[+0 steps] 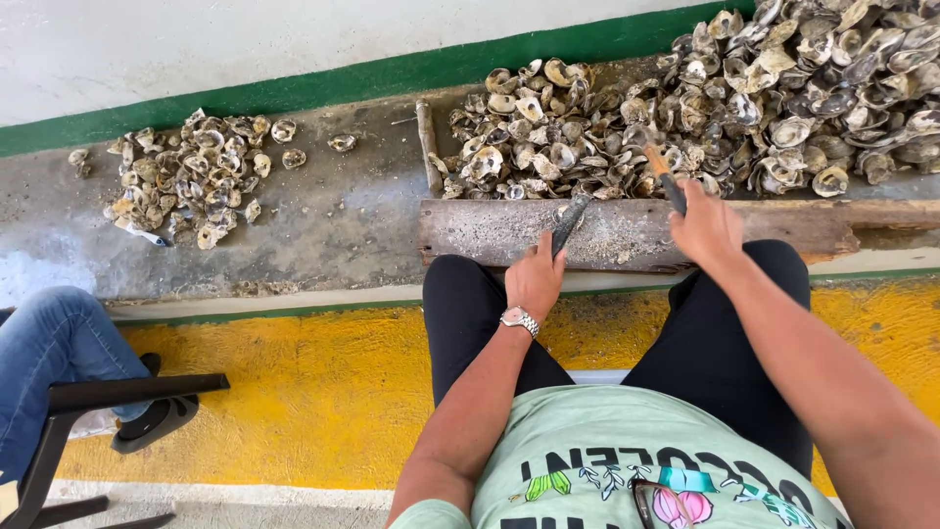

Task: Cleaning and processing oyster shells using a small hammer and knife on a wooden block.

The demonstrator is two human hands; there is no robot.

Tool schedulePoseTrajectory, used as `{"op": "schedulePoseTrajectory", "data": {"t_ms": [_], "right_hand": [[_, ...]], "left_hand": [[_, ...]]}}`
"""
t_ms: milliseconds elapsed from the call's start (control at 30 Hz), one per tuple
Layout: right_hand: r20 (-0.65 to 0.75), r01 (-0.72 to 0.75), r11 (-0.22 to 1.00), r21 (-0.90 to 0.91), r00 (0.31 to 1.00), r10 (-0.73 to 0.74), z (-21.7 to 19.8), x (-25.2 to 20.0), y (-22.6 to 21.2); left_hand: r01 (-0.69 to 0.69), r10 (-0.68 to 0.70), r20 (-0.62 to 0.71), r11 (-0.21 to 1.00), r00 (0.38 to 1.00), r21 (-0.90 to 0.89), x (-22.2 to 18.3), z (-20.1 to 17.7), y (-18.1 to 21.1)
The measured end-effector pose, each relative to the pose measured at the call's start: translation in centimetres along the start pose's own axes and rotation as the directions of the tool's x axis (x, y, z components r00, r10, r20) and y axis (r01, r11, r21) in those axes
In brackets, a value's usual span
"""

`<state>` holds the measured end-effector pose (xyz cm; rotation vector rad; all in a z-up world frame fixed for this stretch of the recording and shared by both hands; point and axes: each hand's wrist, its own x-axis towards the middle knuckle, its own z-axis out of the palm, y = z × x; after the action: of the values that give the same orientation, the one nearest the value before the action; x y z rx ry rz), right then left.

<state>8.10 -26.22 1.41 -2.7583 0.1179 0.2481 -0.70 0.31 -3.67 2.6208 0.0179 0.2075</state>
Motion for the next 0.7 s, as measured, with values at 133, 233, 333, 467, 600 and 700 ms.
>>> {"op": "schedulePoseTrajectory", "data": {"t_ms": [133,233,333,467,600,700], "right_hand": [[-0.065,0.027,0.986,-0.165,0.997,-0.038,2.4,3.7,1.7],[-0.075,-0.014,0.976,-0.218,0.997,-0.003,2.8,3.4,1.4],[-0.052,-0.048,0.979,-0.198,0.998,0.038,2.8,3.6,1.1],[-0.028,-0.015,0.975,-0.220,1.000,0.009,3.7,3.4,1.2],[-0.085,0.228,0.974,-0.017,0.970,-0.228,6.2,4.9,1.9],[0.081,0.173,0.930,0.325,0.974,-0.210,6.1,4.8,1.2]], "left_hand": [[-0.003,0.000,-0.052,0.998,0.999,-0.066,0.0,0.9,-1.0],[0.048,-0.048,-0.001,0.995,0.999,-0.087,-0.5,0.7,-0.8],[-0.061,0.053,-0.073,0.991,0.996,-0.120,-0.6,-1.3,0.4],[-0.107,0.092,-0.099,0.981,0.991,-0.160,-1.4,-1.5,0.7],[-0.173,0.161,-0.081,0.968,0.984,-0.179,-1.3,-1.0,0.4],[-0.250,0.247,-0.037,0.960,0.968,-0.128,-1.1,-0.7,0.3]]}}
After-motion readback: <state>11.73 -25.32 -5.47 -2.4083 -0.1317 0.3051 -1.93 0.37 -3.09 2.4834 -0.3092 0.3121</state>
